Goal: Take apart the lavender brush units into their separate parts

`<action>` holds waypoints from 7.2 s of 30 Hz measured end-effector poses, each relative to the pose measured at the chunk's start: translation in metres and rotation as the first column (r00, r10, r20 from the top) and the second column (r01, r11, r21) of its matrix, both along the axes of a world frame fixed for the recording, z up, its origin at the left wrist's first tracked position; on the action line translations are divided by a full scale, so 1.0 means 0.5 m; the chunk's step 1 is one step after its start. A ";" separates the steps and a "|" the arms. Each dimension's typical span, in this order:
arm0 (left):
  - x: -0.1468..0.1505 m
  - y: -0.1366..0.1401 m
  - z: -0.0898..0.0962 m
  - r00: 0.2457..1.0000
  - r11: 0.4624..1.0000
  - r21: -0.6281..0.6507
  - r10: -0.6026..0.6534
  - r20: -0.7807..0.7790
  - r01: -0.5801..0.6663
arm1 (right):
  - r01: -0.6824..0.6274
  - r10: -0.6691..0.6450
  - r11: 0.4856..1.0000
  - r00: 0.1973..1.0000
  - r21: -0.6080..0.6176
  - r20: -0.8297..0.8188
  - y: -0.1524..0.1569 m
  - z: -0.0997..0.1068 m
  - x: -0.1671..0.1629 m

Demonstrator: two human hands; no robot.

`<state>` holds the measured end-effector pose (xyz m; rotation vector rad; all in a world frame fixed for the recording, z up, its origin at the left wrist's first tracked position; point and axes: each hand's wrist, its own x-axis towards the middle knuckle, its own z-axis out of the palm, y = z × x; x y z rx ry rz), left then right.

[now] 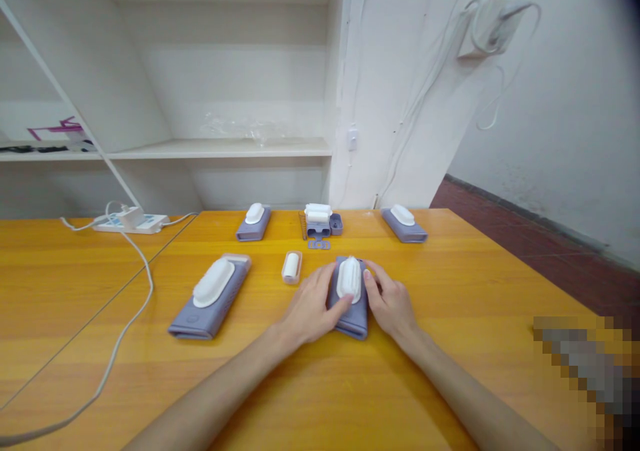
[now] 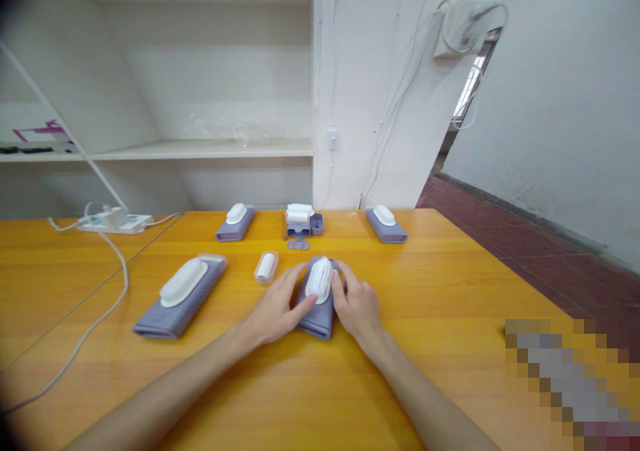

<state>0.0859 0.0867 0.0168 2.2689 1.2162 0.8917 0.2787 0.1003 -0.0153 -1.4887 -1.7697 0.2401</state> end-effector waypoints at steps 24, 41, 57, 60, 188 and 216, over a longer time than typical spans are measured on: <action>0.013 -0.001 -0.059 0.984 0.984 0.042 -0.172 0.041 0.170 | -0.330 0.281 0.942 0.866 -0.051 -0.414 0.055 -0.010 -0.005; 0.020 -0.008 -0.061 0.981 0.987 0.022 -0.158 0.113 0.157 | -0.176 0.074 0.980 0.743 -0.088 -0.665 0.103 -0.052 -0.055; 0.017 0.004 -0.051 0.978 0.987 -0.073 -0.128 0.165 0.141 | -0.195 0.066 0.972 0.762 -0.130 -0.644 0.077 -0.004 -0.063; 0.017 0.005 -0.058 0.979 0.990 -0.062 -0.115 0.170 0.127 | -0.188 0.092 0.978 0.772 -0.087 -0.629 0.075 -0.002 -0.067; 0.011 0.001 -0.047 0.972 0.993 -0.083 -0.061 0.228 0.082 | -0.465 0.688 0.716 0.597 -0.520 0.414 0.057 0.229 -0.042; 0.008 -0.002 -0.052 0.983 0.995 -0.001 -0.095 0.155 0.096 | -0.202 0.334 0.936 0.771 -0.288 0.543 0.116 0.218 0.142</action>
